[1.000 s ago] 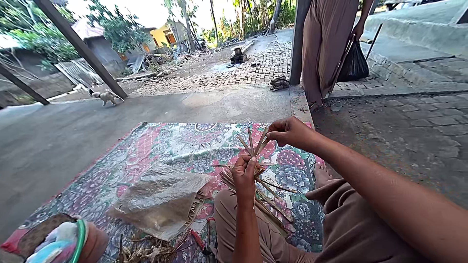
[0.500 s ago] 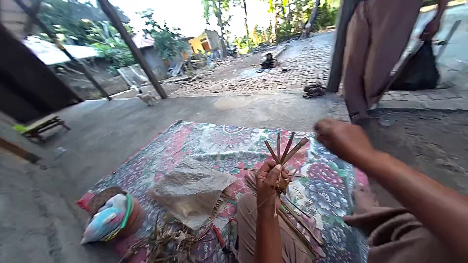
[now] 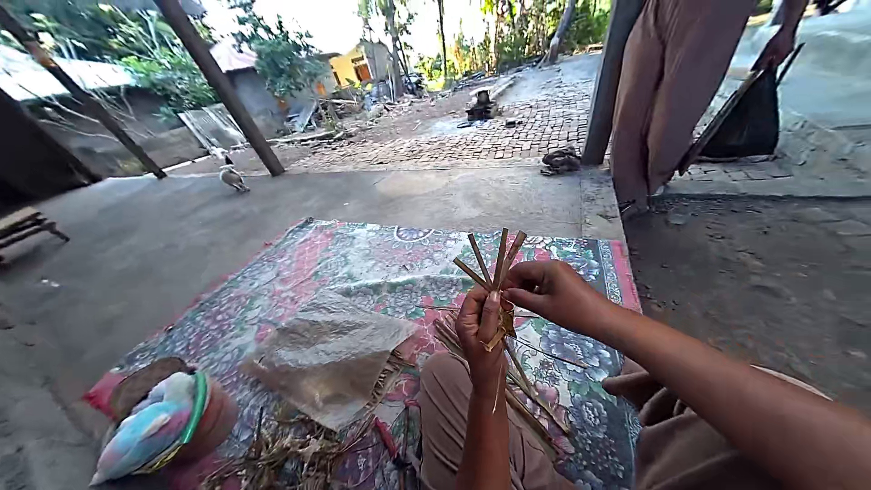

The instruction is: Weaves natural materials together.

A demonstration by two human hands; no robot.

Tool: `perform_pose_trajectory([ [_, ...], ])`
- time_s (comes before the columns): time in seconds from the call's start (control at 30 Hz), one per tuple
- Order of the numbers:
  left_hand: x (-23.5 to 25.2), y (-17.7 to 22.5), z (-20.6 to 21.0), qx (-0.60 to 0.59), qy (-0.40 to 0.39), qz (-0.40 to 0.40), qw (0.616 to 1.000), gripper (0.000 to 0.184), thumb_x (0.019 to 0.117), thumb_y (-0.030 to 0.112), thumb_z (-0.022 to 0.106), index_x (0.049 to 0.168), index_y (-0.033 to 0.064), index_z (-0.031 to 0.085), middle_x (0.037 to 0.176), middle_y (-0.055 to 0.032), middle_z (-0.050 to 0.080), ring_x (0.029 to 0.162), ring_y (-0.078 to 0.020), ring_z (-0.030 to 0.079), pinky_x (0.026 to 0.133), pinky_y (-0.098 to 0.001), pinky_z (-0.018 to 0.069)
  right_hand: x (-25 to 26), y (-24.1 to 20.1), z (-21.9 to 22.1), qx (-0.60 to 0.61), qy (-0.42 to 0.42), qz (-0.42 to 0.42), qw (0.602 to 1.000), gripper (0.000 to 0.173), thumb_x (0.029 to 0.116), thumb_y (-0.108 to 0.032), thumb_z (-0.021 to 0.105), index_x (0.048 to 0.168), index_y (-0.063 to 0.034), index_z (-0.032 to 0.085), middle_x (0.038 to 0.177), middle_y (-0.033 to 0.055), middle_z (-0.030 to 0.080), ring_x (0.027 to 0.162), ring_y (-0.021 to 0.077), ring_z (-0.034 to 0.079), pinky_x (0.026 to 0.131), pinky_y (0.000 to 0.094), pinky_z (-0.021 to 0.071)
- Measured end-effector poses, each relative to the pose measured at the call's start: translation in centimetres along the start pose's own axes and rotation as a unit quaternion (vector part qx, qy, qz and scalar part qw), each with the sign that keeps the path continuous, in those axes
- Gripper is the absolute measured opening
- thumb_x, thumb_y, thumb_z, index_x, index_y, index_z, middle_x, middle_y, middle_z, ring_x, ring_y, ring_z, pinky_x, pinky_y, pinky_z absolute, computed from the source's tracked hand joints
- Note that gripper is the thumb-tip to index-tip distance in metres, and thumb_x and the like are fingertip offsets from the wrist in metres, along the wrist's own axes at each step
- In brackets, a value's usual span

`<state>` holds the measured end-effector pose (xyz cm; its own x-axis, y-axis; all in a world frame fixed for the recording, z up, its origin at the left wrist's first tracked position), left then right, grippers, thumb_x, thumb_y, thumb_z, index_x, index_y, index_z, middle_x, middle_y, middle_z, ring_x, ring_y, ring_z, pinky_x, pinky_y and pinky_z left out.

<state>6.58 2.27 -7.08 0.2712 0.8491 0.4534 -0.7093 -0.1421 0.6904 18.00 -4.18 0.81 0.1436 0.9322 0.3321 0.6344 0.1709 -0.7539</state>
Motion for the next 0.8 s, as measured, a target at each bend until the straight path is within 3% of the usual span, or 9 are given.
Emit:
perform_pose_trajectory([
  [0.07,-0.1,0.0,0.1,-0.005,0.002,-0.006,1.0,0.015,0.0995,-0.003,0.05,0.094,-0.0037,0.063,0.077,-0.0053,0.066,0.066,-0.008,0.065,0.06,-0.022,0.0559,0.0,-0.1,0.5,-0.014,0.017,0.003,1.0,0.015,0.0965,-0.017,0.064,0.089,-0.0048,0.069,0.077,0.0009,0.065,0.07,0.0051,0.06,0.068,0.0254,0.0514],
  [0.17,-0.5,-0.1,-0.5,0.029,0.003,-0.007,1.0,0.015,0.0997,-0.002,0.05,0.096,-0.0022,0.064,0.078,-0.0032,0.067,0.068,-0.0075,0.065,0.063,-0.0235,0.057,0.1,0.0,1.5,-0.06,0.011,0.018,0.998,0.02,0.0965,-0.021,0.062,0.094,-0.0019,0.07,0.085,0.0088,0.065,0.077,0.0193,0.063,0.074,0.0428,0.0546],
  [0.27,-0.4,-0.4,-1.7,0.053,-0.002,0.007,0.999,0.016,0.0989,-0.002,0.05,0.096,-0.001,0.066,0.08,-0.0017,0.068,0.072,-0.0071,0.067,0.067,-0.0238,0.0584,0.3,0.0,2.6,-0.095,0.01,0.004,0.995,0.022,0.096,-0.021,0.06,0.096,-0.0013,0.071,0.091,0.012,0.068,0.082,0.0231,0.065,0.076,0.0452,0.0539],
  [0.4,-0.1,-0.3,-3.1,0.054,-0.007,-0.005,0.999,0.017,0.0985,-0.002,0.049,0.096,0.0021,0.066,0.078,0.0013,0.069,0.07,-0.0053,0.067,0.064,-0.0216,0.0578,0.4,-0.6,3.9,-0.148,0.014,-0.009,0.989,0.023,0.0958,-0.02,0.061,0.097,0.0008,0.071,0.093,0.0159,0.069,0.086,0.0296,0.068,0.076,0.0515,0.0536],
  [0.63,0.0,0.4,-3.6,0.031,-0.012,-0.06,0.998,0.021,0.0985,-0.002,0.046,0.093,0.007,0.064,0.074,0.005,0.068,0.062,-0.0018,0.063,0.056,-0.0182,0.0537,0.4,-1.0,5.7,-0.307,0.081,-0.145,0.937,0.011,0.0891,-0.009,0.068,0.088,0.0024,0.07,0.086,0.0168,0.069,0.082,0.0318,0.07,0.069,0.047,0.0566],
  [0.8,0.1,0.5,-3.8,0.028,-0.006,-0.062,0.998,0.021,0.0972,-0.004,0.046,0.093,0.0067,0.064,0.075,0.005,0.069,0.064,-0.0017,0.065,0.058,-0.0182,0.0547,0.6,-1.1,6.1,-0.372,0.085,-0.171,0.908,0.007,0.0869,-0.007,0.07,0.088,0.0003,0.07,0.086,0.0143,0.069,0.084,0.0304,0.071,0.07,0.0459,0.0559],
])
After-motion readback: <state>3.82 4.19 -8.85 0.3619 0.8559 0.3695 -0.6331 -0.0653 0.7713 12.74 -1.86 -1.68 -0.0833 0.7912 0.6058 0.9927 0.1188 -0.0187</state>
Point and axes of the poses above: each hand's wrist, its own x-axis towards the middle knuckle, its own z-axis out of the palm, y = z × x, the point moved 2 cm from there along x, towards the middle knuckle
